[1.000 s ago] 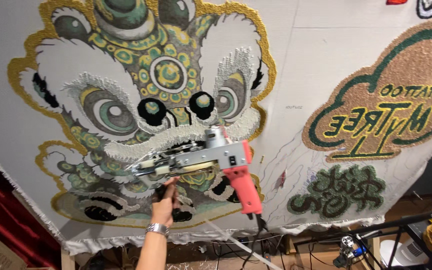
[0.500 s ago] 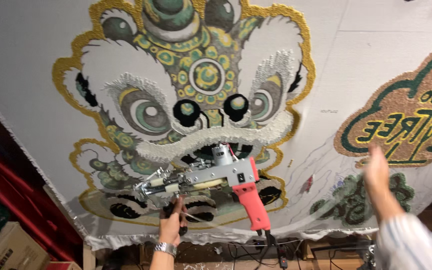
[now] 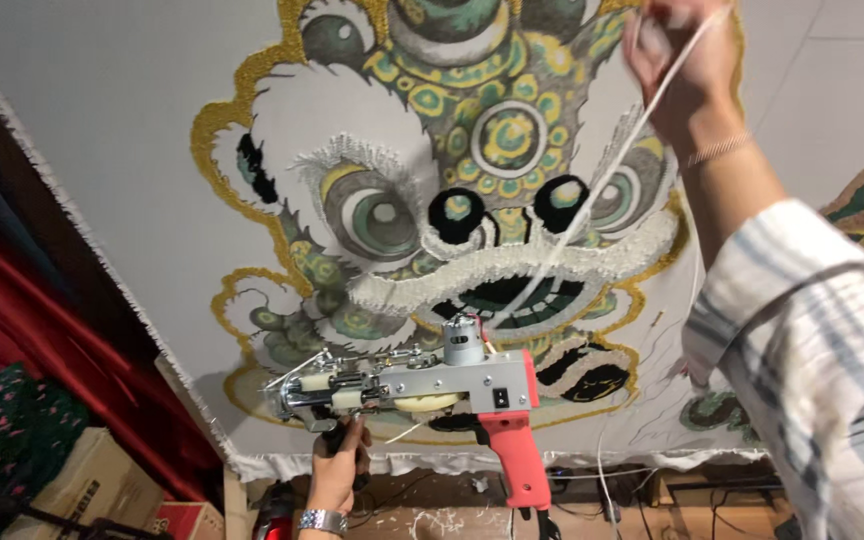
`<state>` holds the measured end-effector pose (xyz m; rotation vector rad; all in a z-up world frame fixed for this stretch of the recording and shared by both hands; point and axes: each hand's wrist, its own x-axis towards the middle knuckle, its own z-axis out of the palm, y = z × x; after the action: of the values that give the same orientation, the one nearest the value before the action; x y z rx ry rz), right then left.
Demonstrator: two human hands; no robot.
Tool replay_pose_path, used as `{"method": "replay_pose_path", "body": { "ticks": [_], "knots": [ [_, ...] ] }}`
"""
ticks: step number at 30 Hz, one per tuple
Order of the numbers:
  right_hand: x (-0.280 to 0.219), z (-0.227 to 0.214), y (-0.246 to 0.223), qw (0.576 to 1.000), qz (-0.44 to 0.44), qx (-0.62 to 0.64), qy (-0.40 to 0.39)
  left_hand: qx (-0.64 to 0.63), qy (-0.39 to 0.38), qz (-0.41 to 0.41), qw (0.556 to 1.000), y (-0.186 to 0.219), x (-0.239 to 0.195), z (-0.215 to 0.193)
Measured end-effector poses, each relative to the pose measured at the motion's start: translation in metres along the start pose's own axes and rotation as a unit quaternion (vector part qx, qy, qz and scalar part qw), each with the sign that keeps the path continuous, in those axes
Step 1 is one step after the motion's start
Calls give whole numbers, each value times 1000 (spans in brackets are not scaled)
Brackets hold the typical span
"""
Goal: The person uses a handheld electric tufting gun to apply yarn onto a large canvas stretched on a frame. They guide the tool along the outlines of a pre-printed design featuring a stylized lion head and text, creating a textured surface with white and gold yarn.
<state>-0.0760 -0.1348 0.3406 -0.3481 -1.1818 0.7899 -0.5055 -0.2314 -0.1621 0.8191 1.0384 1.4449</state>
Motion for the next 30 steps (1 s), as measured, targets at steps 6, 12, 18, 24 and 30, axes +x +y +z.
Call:
{"method": "replay_pose_path", "body": {
  "ticks": [6, 12, 18, 24, 30],
  "knots": [
    [-96, -157, 111, 908, 233, -328, 121, -3, -9, -2, 1000, 4, 8, -70],
    [-116, -174, 84, 805, 376, -453, 75, -4, -25, 6, 1000, -9, 23, -88],
    [-91, -95, 29, 921, 215, -323, 36, -50, -22, -20, 998, -7, 22, -50],
    [-115, -162, 62, 649, 273, -690, -168, -59, -58, -5, 997, -1, 20, -26],
    [-179, -281, 57, 553, 427, -705, -122, -35, -62, -22, 997, 4, 19, -11]
  ]
}}
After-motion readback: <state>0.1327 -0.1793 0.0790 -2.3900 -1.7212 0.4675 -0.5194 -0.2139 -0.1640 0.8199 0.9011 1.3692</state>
